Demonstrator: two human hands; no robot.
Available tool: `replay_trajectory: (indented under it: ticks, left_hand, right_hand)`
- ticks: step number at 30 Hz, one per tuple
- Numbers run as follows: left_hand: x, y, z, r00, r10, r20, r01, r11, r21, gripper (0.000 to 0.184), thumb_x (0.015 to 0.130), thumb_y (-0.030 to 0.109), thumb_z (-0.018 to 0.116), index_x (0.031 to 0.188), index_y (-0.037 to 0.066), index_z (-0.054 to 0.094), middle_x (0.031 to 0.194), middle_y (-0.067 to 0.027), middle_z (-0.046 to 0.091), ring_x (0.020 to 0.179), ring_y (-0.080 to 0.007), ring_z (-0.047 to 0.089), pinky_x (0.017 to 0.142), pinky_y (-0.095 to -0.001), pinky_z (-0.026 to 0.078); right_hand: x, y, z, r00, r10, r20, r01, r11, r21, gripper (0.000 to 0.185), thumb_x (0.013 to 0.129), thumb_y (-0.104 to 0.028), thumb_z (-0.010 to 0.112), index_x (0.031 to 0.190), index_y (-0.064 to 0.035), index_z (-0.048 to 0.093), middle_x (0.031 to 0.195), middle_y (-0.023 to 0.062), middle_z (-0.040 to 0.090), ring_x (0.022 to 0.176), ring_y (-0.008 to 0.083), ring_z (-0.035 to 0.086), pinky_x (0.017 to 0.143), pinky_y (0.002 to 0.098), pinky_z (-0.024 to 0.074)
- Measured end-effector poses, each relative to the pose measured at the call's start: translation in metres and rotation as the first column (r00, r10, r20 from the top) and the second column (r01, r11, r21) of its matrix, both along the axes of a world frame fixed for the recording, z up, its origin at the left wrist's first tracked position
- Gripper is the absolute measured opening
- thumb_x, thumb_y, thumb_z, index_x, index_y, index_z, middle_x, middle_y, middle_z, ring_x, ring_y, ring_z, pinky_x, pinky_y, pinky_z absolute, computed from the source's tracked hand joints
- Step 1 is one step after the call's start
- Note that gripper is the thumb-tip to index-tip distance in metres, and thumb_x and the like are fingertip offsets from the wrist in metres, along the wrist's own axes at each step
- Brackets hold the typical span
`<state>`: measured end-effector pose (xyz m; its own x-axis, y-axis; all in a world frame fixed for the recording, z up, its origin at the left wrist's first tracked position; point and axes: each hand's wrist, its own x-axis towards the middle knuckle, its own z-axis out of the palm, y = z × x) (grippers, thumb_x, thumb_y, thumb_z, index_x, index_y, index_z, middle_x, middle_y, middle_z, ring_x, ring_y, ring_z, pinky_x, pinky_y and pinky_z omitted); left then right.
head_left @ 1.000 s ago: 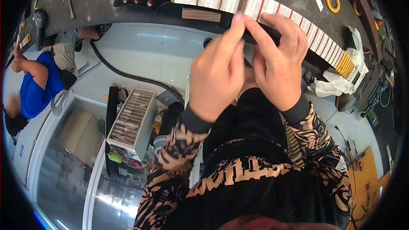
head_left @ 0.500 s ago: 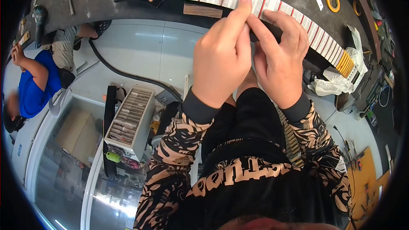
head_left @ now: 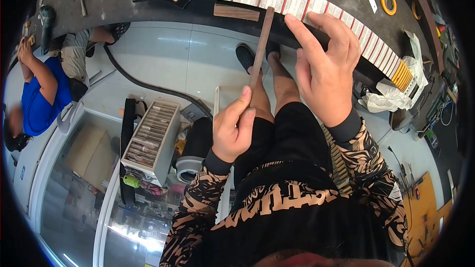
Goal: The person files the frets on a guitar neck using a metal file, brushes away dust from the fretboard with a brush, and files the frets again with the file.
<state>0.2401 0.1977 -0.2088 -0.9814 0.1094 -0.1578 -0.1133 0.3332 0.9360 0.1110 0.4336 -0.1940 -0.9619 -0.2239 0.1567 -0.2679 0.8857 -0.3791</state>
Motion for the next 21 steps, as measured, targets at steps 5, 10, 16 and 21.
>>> replay_trajectory:
  ticks: [5, 10, 16, 21]
  left_hand:
    - [0.002, 0.007, -0.005, 1.0, -0.002, -0.015, 0.003, 0.999, 0.037, 0.05, 0.11, -0.006, 0.069, 0.16, -0.006, 0.064, 0.119, -0.0132, 0.083, 0.071, -0.0096, 0.065, 0.067, -0.0268, 0.054]
    - [-0.046, 0.026, 0.0, 1.0, 0.013, -0.025, -0.01, 0.993, 0.114, 0.05, 0.111, -0.005, 0.068, 0.161, -0.004, 0.064, 0.136, -0.0173, 0.08, 0.09, -0.0151, 0.072, 0.078, -0.0291, 0.058]
    - [-0.142, 0.062, -0.004, 0.988, 0.069, -0.137, -0.042, 0.981, 0.189, 0.046, 0.111, -0.002, 0.067, 0.156, -0.001, 0.068, 0.144, -0.0251, 0.078, 0.118, -0.0377, 0.083, 0.097, -0.0386, 0.063]
    - [-0.034, 0.021, 0.007, 0.997, -0.022, -0.075, 0.019, 0.999, -0.049, 0.054, 0.105, -0.012, 0.069, 0.158, -0.005, 0.067, 0.142, -0.0245, 0.08, 0.114, -0.0265, 0.083, 0.097, -0.0339, 0.062]
  right_hand:
    - [0.0, 0.0, -0.001, 1.0, -0.001, -0.002, 0.001, 1.0, 0.0, 0.084, 0.078, 0.004, 0.077, 0.154, -0.0303, 0.074, 0.15, 0.0003, 0.061, 0.145, 0.028, 0.053, 0.124, 0.0481, 0.037]
    - [0.0, 0.001, 0.004, 1.0, 0.004, 0.027, -0.004, 1.0, -0.003, 0.084, 0.077, 0.003, 0.076, 0.154, -0.0299, 0.075, 0.152, 0.0007, 0.061, 0.145, 0.0289, 0.053, 0.124, 0.0486, 0.0372]
    - [0.001, -0.001, 0.005, 1.0, -0.003, 0.024, 0.003, 1.0, 0.012, 0.084, 0.077, 0.003, 0.076, 0.155, -0.0294, 0.074, 0.152, 0.0009, 0.06, 0.146, 0.0287, 0.053, 0.124, 0.0491, 0.0373]
    - [0.0, 0.0, 0.004, 1.0, 0.01, 0.019, -0.011, 1.0, 0.014, 0.083, 0.078, 0.003, 0.075, 0.155, -0.029, 0.074, 0.153, 0.0007, 0.06, 0.146, 0.0287, 0.052, 0.125, 0.049, 0.0371]
